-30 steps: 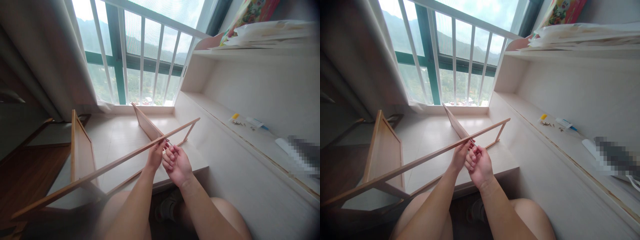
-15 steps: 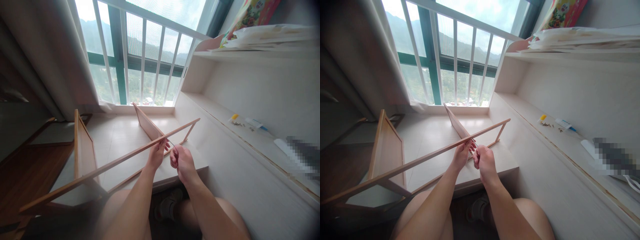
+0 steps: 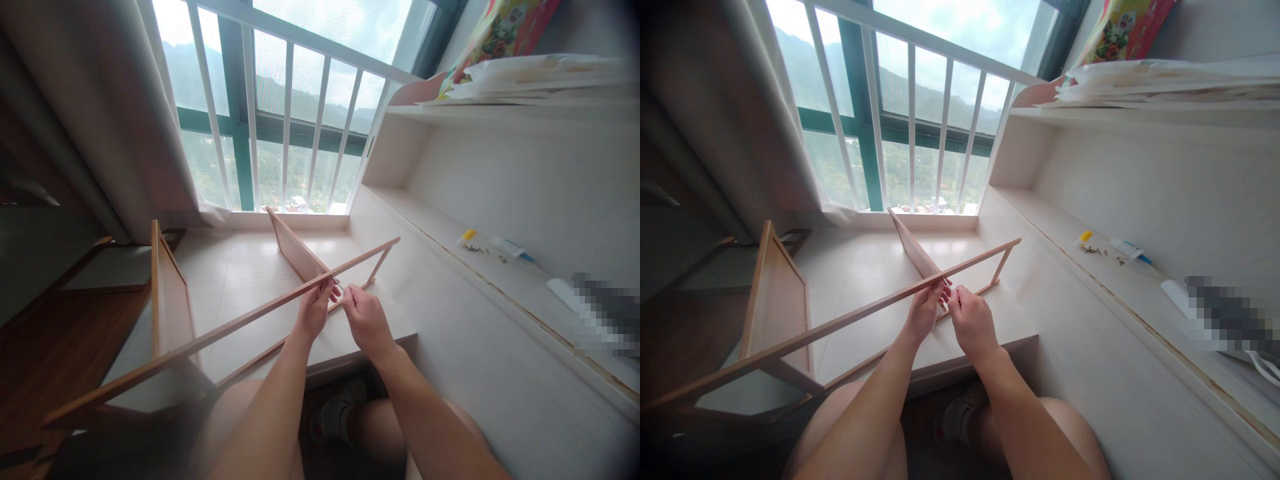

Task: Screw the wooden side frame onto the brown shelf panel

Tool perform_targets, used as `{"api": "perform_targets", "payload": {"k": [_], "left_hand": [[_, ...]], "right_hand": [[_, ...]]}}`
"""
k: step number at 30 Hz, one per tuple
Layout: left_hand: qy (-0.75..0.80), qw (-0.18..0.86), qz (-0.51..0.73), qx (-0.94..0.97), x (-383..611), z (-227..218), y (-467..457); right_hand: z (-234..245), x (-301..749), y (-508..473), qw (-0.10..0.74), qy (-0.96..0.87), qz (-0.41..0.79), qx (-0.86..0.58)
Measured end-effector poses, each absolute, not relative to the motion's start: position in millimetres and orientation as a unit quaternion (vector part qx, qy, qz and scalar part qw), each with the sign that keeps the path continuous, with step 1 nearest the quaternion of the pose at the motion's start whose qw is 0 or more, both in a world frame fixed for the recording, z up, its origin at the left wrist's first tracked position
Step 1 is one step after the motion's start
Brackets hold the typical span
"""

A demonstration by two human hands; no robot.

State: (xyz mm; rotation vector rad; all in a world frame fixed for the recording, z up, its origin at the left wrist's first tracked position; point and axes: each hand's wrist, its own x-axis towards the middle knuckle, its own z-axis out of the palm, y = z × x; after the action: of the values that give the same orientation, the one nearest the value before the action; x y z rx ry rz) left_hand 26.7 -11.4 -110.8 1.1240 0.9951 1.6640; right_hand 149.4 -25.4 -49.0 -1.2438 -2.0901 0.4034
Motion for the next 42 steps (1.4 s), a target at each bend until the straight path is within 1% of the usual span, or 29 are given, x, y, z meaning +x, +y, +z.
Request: {"api": "perform_targets", "payload": {"k": [6, 10, 19, 23, 29, 36, 39, 42], "left_hand": [[0.404, 0.434, 0.670, 0.447, 26.6, -108.5, -12.9], [0.406, 0.427, 0.674, 0.445, 26.8, -107.4, -12.3], [0.409, 0.428, 0.672, 0.446, 28.1, -109.8, -10.5], [0.417, 0.421, 0.673, 0.443, 28.6, -109.7, -10.4], [0.411, 0.417, 0.672, 0.453, 29.0, -107.2, -11.6], [0.424, 0.420, 0.662, 0.453, 28.3, -112.3, -10.2], [0.425, 0.415, 0.664, 0.455, 28.9, -112.5, -10.1], [0.425, 0.418, 0.668, 0.445, 29.6, -111.0, -10.8]], "right_hand": [[-48.5, 151.7, -26.2, 0.264, -0.839, 0.016, -0.476], [-47.7, 153.6, -26.3, 0.249, -0.857, -0.052, -0.448], [-50.7, 164.3, -17.9, 0.228, -0.883, -0.168, -0.375], [-50.0, 165.8, -14.6, 0.205, -0.892, -0.187, -0.357], [-44.7, 160.1, -15.2, 0.199, -0.890, -0.156, -0.380], [-57.6, 162.0, -16.6, 0.244, -0.861, -0.066, -0.442], [-62.6, 157.7, -20.7, 0.286, -0.841, 0.021, -0.458], [-64.3, 148.9, -25.0, 0.349, -0.802, 0.152, -0.460]]}}
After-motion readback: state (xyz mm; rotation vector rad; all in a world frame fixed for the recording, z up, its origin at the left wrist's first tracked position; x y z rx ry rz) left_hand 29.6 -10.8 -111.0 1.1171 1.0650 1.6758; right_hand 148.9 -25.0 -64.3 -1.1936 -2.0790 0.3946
